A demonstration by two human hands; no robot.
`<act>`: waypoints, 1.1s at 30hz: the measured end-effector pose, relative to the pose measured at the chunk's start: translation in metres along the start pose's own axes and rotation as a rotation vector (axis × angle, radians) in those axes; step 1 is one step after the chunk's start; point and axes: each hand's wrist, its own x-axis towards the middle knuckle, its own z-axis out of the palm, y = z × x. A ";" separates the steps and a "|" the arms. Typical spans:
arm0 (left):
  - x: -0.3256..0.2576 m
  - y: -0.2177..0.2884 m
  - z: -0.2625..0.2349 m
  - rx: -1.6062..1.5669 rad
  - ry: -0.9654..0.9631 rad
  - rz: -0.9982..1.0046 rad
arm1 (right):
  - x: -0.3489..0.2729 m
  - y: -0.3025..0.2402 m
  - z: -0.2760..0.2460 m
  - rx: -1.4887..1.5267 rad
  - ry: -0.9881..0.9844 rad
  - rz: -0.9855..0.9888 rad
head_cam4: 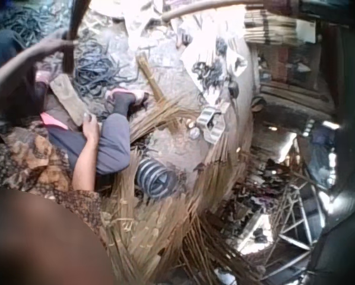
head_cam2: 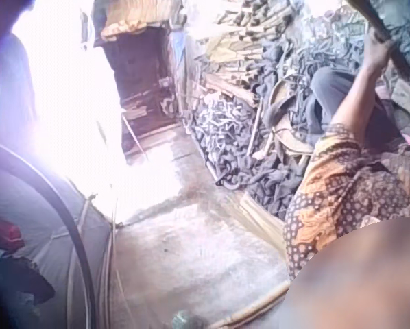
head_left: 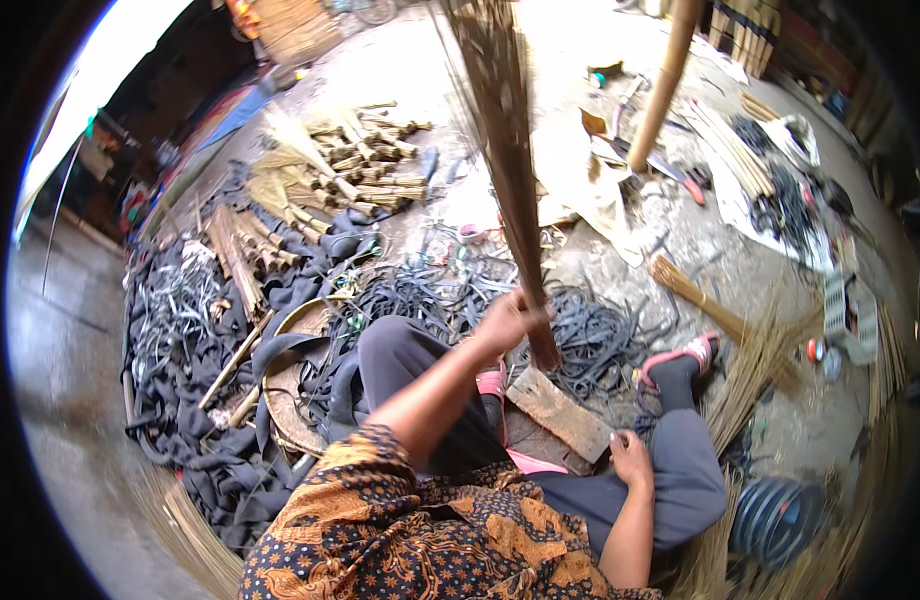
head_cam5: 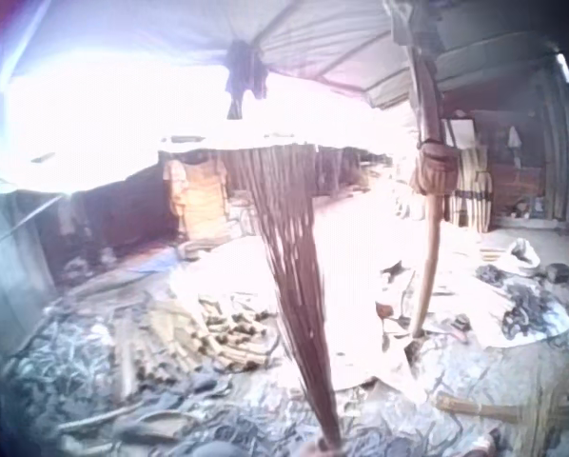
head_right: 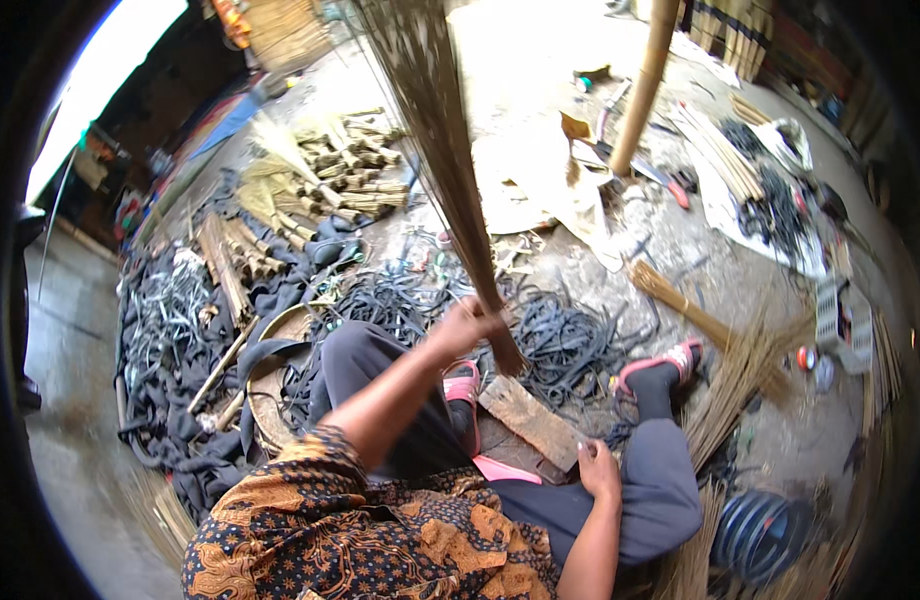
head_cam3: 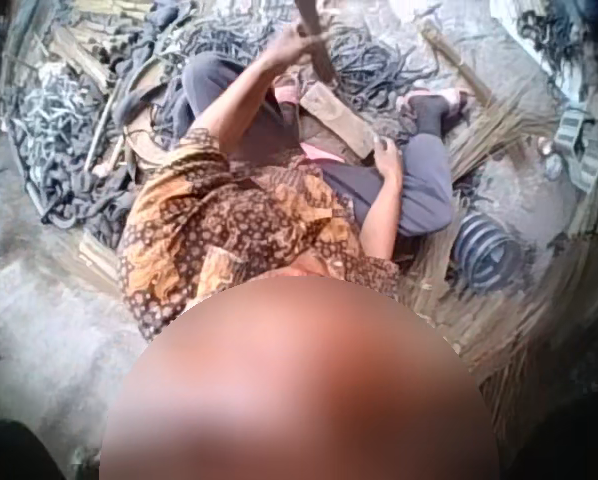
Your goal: The person gathers thin sticks, aligns them into bundles, and ties them with black strips. The person repeats this process multiple times, placing finished bundles aside.
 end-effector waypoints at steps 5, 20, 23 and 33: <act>0.076 0.175 -0.272 -0.286 0.564 0.171 | 0.012 0.014 0.006 0.048 0.020 -0.036; 0.165 0.013 -0.258 -0.515 0.188 -0.341 | -0.093 -0.060 -0.147 0.660 0.789 -0.389; 0.163 -0.035 -0.219 -0.063 0.053 -0.606 | -0.103 0.002 -0.183 0.669 1.074 -0.315; 0.125 -0.030 -0.233 0.238 -0.087 -0.606 | -0.030 0.168 -0.070 0.041 0.625 0.793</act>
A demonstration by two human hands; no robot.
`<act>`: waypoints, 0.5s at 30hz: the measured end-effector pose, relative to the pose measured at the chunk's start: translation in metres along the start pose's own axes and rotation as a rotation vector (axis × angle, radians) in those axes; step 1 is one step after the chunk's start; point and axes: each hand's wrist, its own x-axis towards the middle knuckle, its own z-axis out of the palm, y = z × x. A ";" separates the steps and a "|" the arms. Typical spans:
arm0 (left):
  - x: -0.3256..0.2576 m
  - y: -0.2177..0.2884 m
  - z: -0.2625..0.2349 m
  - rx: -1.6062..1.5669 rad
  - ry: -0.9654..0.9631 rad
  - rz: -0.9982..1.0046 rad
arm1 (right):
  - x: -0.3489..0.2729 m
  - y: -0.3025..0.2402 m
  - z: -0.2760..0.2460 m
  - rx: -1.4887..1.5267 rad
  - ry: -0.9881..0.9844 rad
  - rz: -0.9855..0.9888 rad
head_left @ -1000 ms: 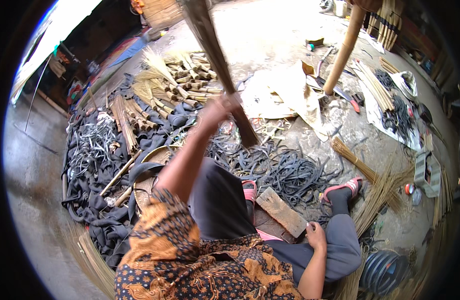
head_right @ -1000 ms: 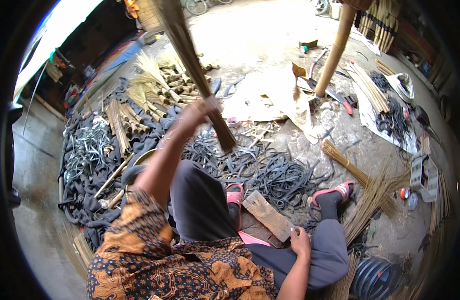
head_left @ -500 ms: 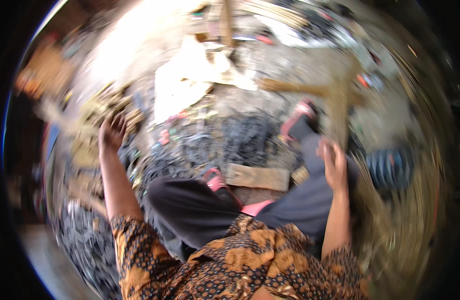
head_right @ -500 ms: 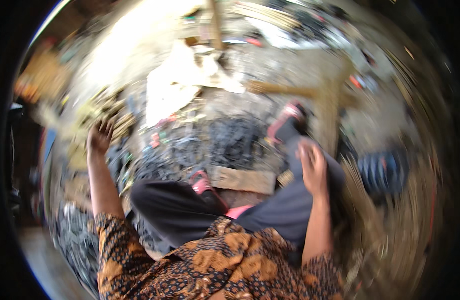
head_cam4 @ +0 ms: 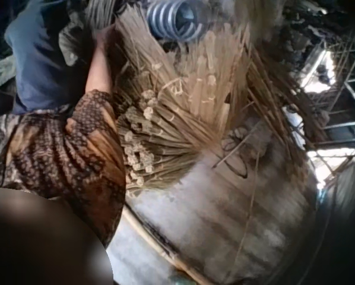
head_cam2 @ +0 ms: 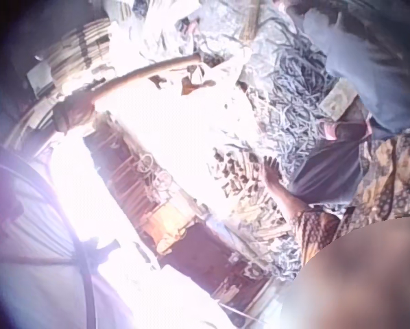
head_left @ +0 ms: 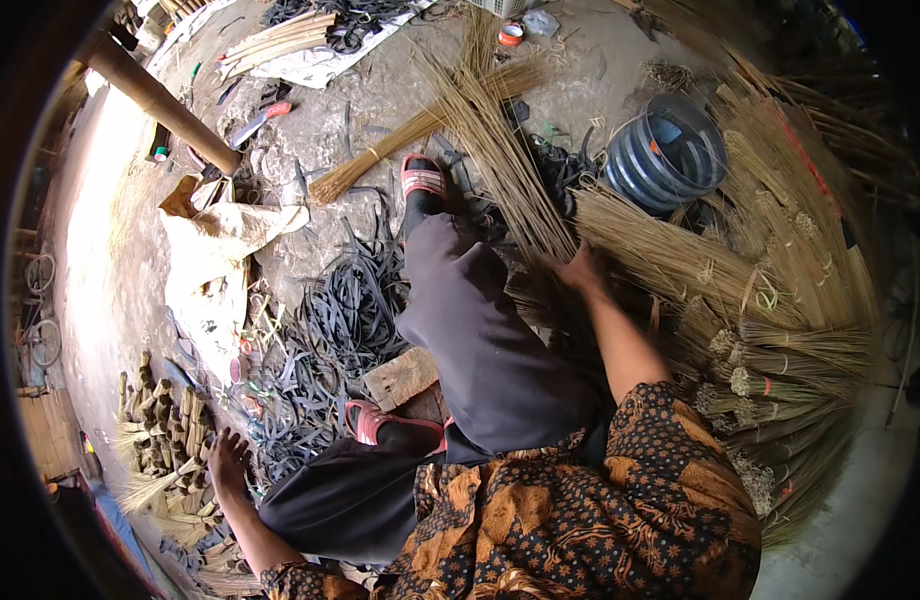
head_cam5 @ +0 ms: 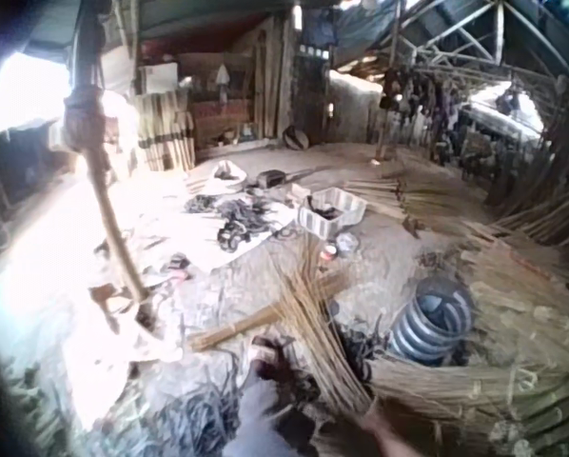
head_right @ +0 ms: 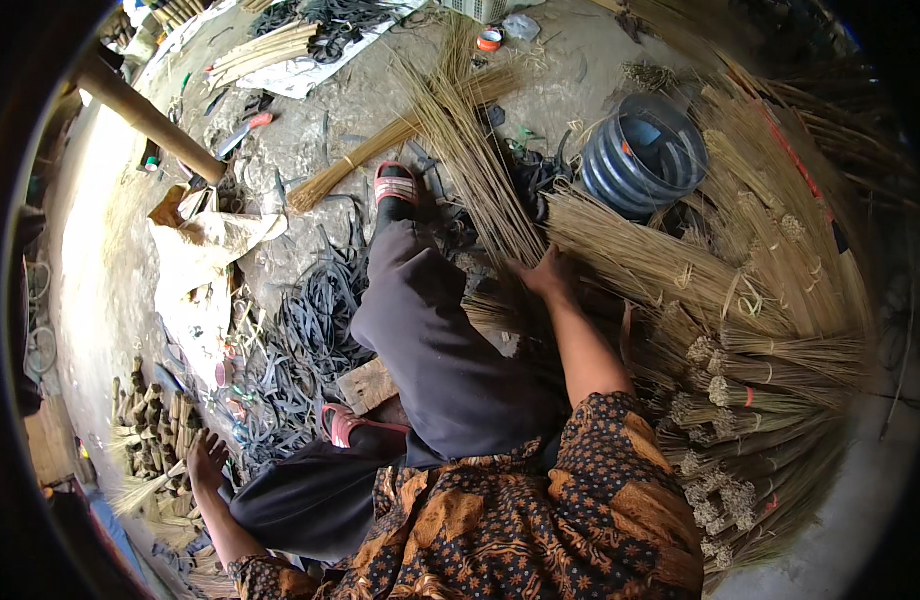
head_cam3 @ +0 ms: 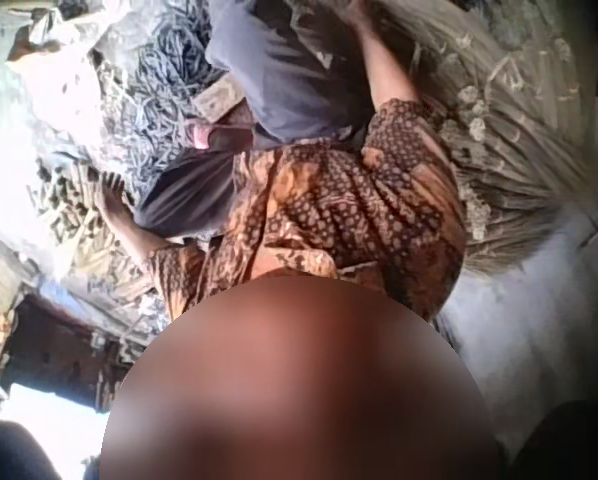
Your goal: The person gathers thin sticks, aligns them into bundles, and ties them with black strips. The person repeats this process multiple times, placing finished bundles aside.
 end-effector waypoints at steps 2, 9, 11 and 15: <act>-0.004 -0.004 0.000 -0.027 0.036 -0.041 | -0.009 -0.014 0.009 -0.019 0.002 0.041; -0.004 0.008 0.006 -0.033 0.048 -0.068 | -0.019 -0.051 0.044 -0.253 0.286 -0.066; -0.005 0.014 0.012 0.024 0.001 -0.031 | -0.005 -0.047 0.054 -0.217 0.363 -0.046; -0.008 0.024 0.025 0.119 -0.019 0.013 | 0.021 -0.041 0.052 -0.164 0.280 -0.002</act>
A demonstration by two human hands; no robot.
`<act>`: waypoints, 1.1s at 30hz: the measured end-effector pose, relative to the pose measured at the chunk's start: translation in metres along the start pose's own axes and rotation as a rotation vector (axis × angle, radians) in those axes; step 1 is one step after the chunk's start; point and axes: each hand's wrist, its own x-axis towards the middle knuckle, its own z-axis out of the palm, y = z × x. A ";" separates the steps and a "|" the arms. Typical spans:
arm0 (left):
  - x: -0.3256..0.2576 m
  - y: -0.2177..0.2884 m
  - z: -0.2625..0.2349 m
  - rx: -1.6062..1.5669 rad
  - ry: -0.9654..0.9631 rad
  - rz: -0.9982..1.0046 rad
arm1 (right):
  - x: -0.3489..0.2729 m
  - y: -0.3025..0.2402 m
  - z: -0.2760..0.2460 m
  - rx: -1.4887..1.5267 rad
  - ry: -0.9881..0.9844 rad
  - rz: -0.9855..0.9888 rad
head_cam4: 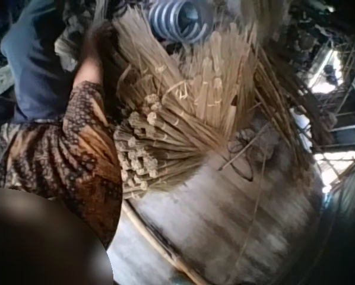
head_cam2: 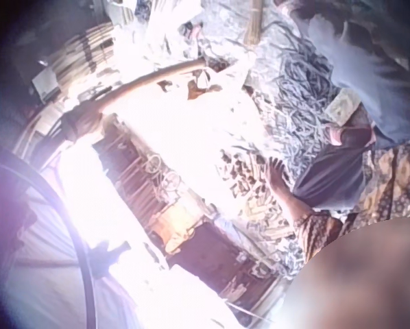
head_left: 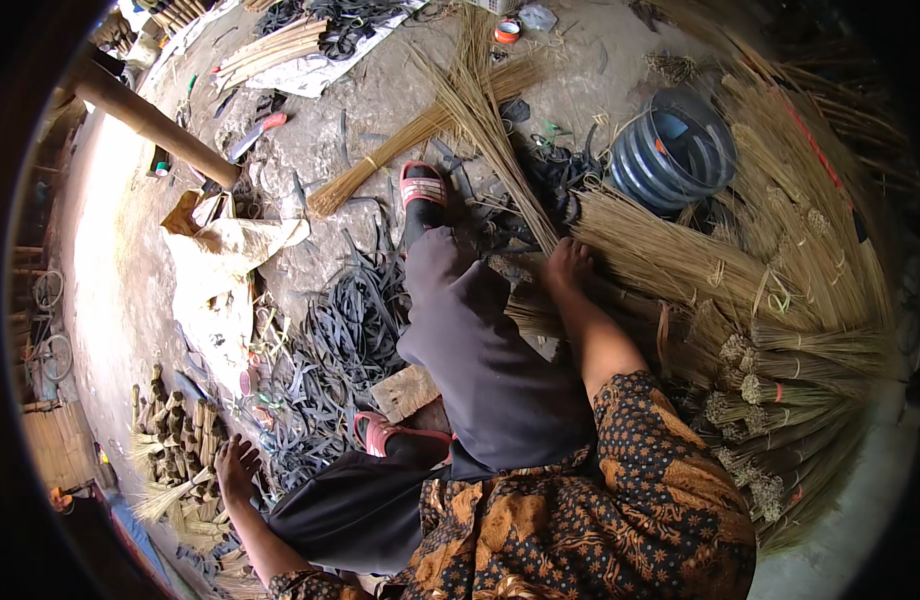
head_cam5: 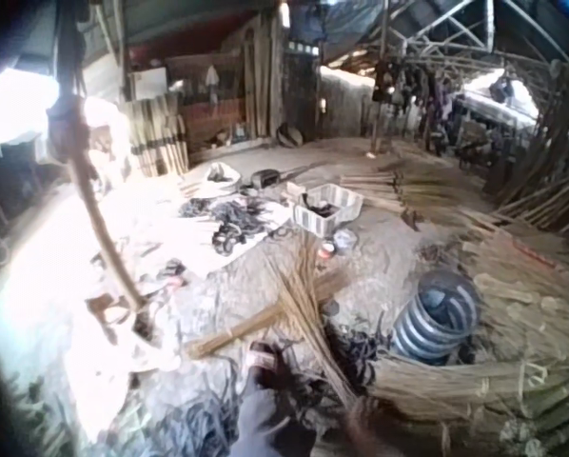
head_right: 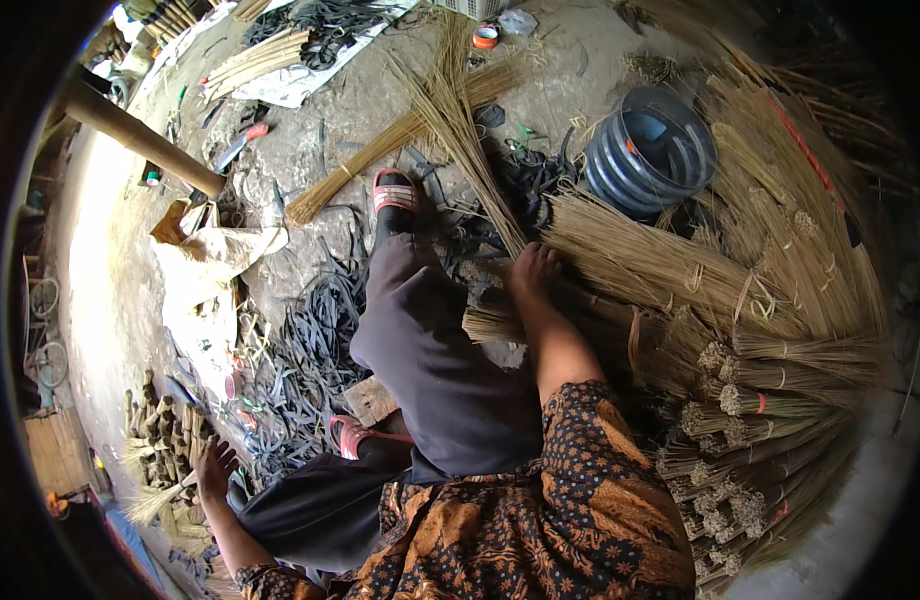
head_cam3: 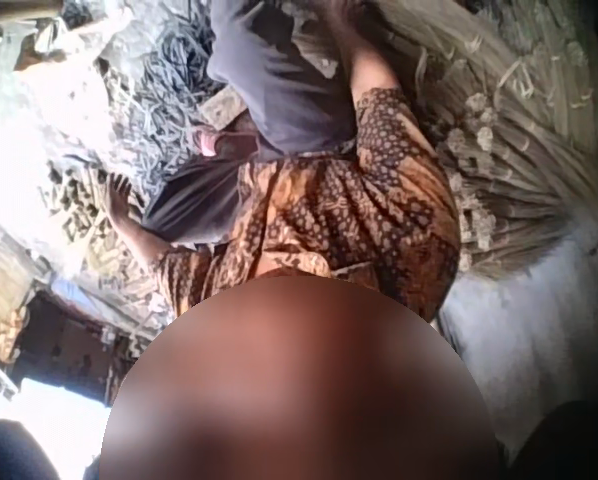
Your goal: The person gathers thin sticks, aligns them into bundles, and ties them with black strips. The person repeats this process multiple times, placing finished bundles aside.
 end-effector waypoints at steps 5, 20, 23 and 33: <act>-0.007 0.005 0.005 0.055 -0.027 0.010 | 0.023 0.005 -0.032 0.217 -0.250 0.166; -0.025 0.075 0.069 0.121 -0.111 0.259 | -0.008 0.033 -0.091 0.452 -0.100 -0.073; -0.025 0.078 0.073 0.145 -0.137 0.268 | -0.007 0.026 -0.084 0.362 -0.029 -0.095; -0.010 0.044 0.053 0.257 -0.176 0.143 | -0.016 0.039 -0.034 0.195 0.077 -0.295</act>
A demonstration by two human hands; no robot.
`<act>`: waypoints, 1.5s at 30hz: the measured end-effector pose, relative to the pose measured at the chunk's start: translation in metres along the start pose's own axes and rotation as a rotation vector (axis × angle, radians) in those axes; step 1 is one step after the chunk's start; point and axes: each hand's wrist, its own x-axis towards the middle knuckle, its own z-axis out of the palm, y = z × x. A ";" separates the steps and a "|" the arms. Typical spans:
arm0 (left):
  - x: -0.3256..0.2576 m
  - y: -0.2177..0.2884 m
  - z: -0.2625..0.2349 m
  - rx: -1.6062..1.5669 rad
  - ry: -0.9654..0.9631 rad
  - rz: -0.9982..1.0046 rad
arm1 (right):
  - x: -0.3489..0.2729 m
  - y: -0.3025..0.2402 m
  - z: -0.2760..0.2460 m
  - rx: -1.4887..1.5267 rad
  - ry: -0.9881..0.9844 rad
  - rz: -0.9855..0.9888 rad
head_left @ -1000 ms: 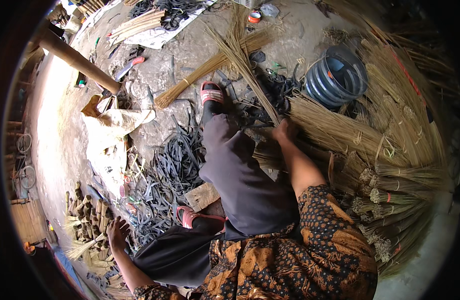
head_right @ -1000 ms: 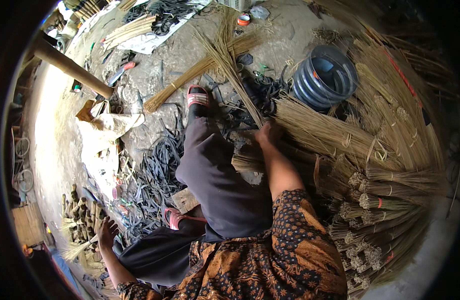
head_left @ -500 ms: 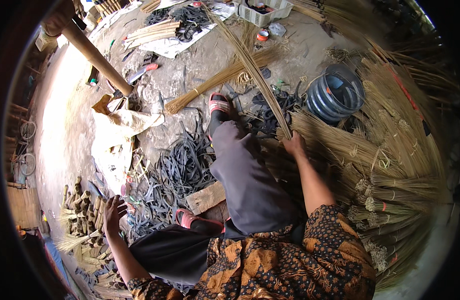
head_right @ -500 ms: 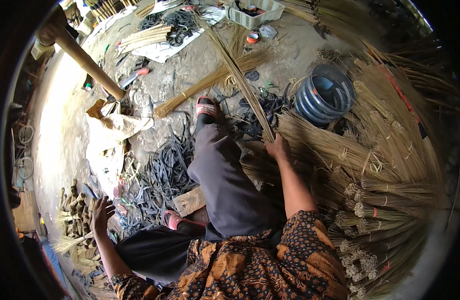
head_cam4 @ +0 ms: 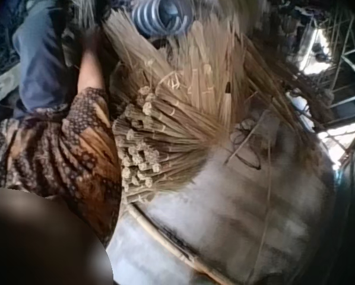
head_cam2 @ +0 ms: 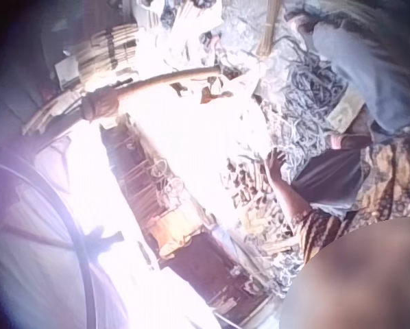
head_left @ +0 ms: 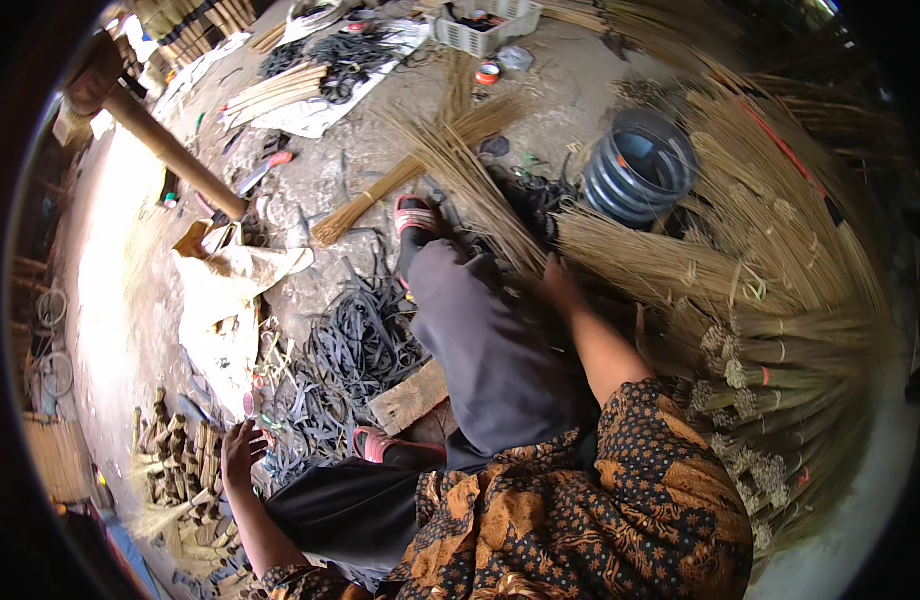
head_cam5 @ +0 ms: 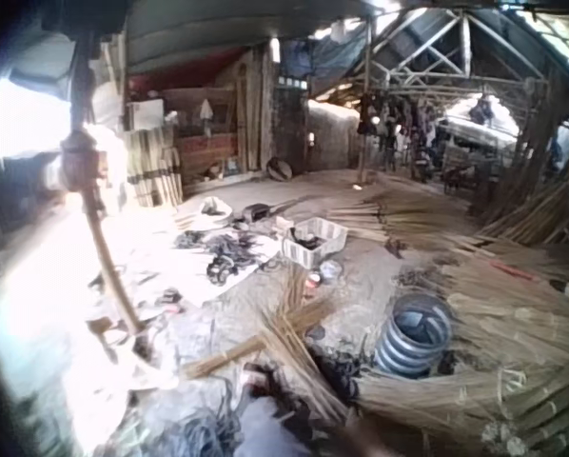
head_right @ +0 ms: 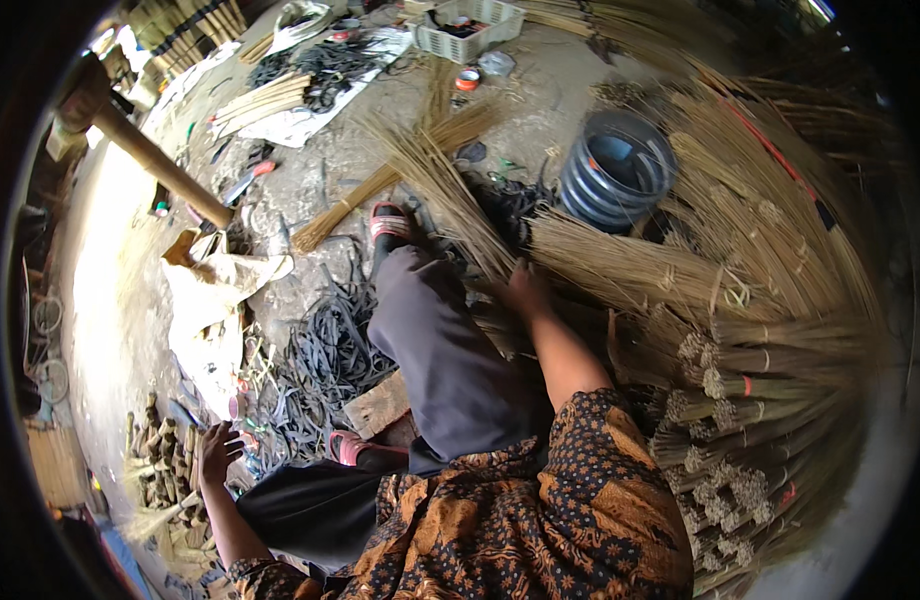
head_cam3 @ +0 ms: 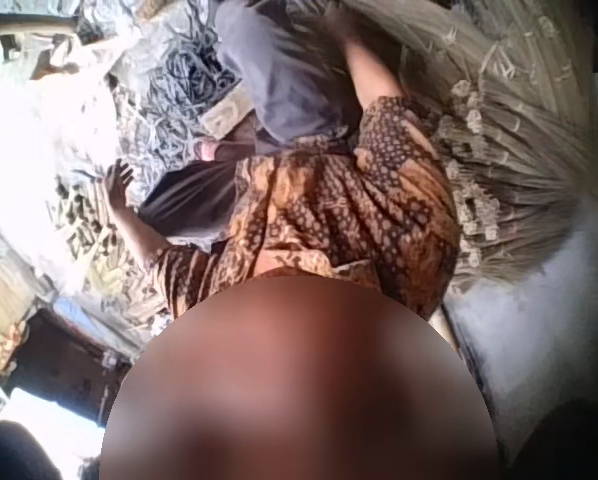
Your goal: The person gathers thin sticks, aligns them into bundles, and ties them with black strips. The person repeats this process multiple times, placing finished bundles aside.
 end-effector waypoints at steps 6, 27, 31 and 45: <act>0.041 0.024 0.027 0.035 -0.162 0.023 | -0.054 0.004 -0.119 0.413 0.129 0.004; 0.106 0.065 0.071 0.180 -0.563 -0.061 | -0.393 0.295 -0.416 -0.428 0.125 1.735; 0.101 0.065 0.069 0.208 -0.510 -0.074 | -0.449 0.343 -0.409 -0.009 0.275 1.857; 0.099 0.071 0.074 0.232 -0.455 -0.045 | -0.465 0.307 -0.476 1.197 0.982 1.035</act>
